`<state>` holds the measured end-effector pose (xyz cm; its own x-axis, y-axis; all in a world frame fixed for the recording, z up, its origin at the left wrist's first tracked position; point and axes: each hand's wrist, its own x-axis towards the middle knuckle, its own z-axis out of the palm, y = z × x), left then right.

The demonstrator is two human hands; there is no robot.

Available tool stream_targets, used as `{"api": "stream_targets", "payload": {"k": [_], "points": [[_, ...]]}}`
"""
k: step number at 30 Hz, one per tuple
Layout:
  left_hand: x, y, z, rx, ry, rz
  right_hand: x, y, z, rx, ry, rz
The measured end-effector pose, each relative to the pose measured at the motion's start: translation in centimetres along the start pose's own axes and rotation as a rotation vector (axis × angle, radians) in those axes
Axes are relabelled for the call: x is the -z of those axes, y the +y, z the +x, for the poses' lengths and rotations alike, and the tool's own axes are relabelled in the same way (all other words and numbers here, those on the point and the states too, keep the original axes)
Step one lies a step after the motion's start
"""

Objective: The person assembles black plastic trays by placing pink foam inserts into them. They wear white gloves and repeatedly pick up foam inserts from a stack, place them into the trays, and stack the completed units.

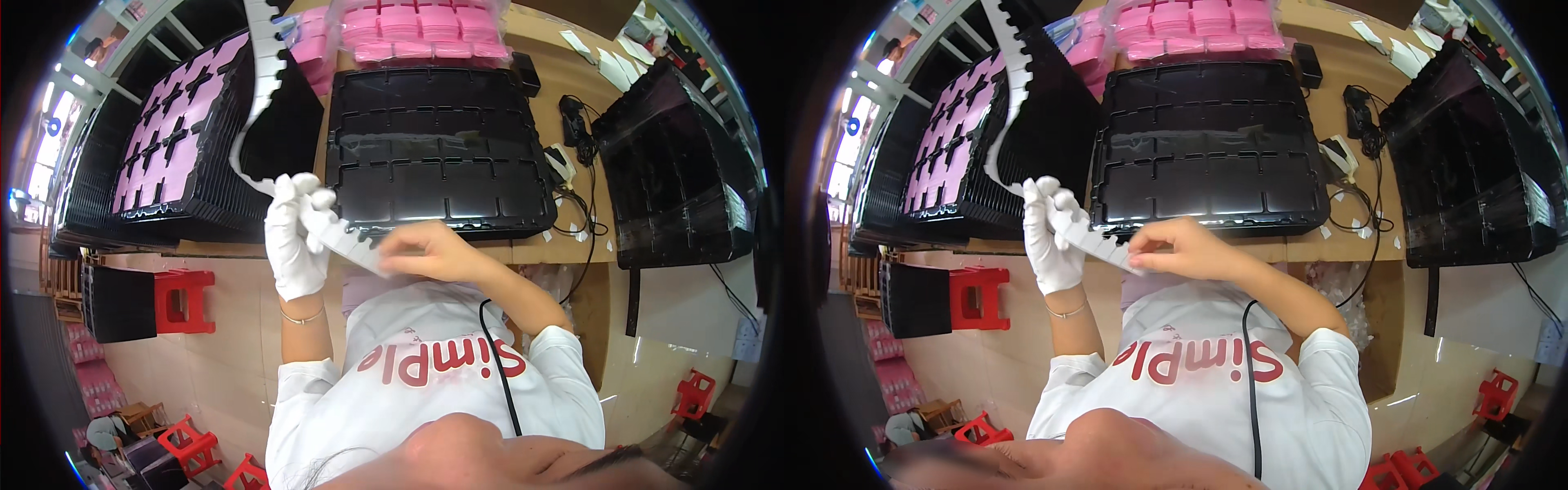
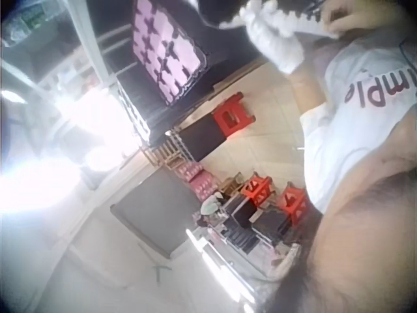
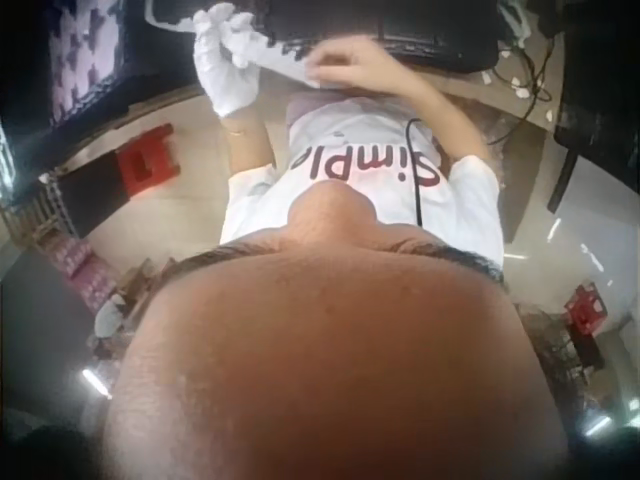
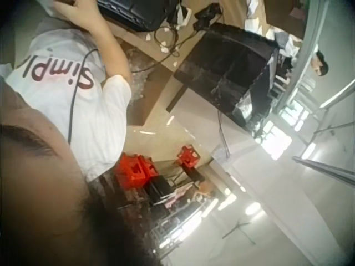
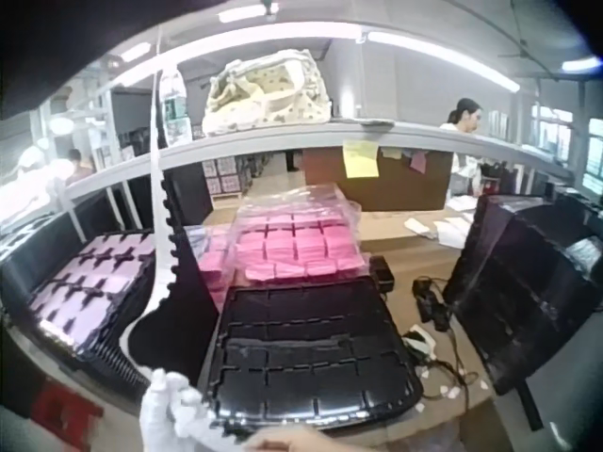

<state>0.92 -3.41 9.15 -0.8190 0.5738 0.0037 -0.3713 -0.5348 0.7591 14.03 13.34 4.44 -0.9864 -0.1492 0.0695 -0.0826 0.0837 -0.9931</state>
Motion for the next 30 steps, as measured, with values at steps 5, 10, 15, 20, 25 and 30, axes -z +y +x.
{"api": "stream_targets", "payload": {"k": [5, 10, 15, 20, 25, 30], "points": [[0.5, 0.2, -0.5, 0.151, -0.165, 0.512, -0.6, -1.6, 1.8, -0.106, 0.258, 0.14], [1.2, -1.4, -0.1, 0.056, 0.143, 0.674, -0.1, -0.5, 1.9, -0.202, 0.238, 0.189], [2.5, -1.1, 1.1, -0.003, 0.285, 0.575, -0.2, -1.3, 0.5, -0.282, 0.286, 0.144], [2.7, -0.9, 0.8, 0.122, 0.103, 0.63, -0.5, -1.2, 0.5, -0.196, 0.384, 0.009], [3.0, -1.0, 1.8, 0.111, 0.204, 0.58, 0.1, -0.8, 2.2, 0.582, 0.45, -0.702], [4.8, -0.9, 2.8, 0.134, 0.272, 0.589, 5.7, -2.9, 7.3, 0.507, 0.31, -0.549]]}}
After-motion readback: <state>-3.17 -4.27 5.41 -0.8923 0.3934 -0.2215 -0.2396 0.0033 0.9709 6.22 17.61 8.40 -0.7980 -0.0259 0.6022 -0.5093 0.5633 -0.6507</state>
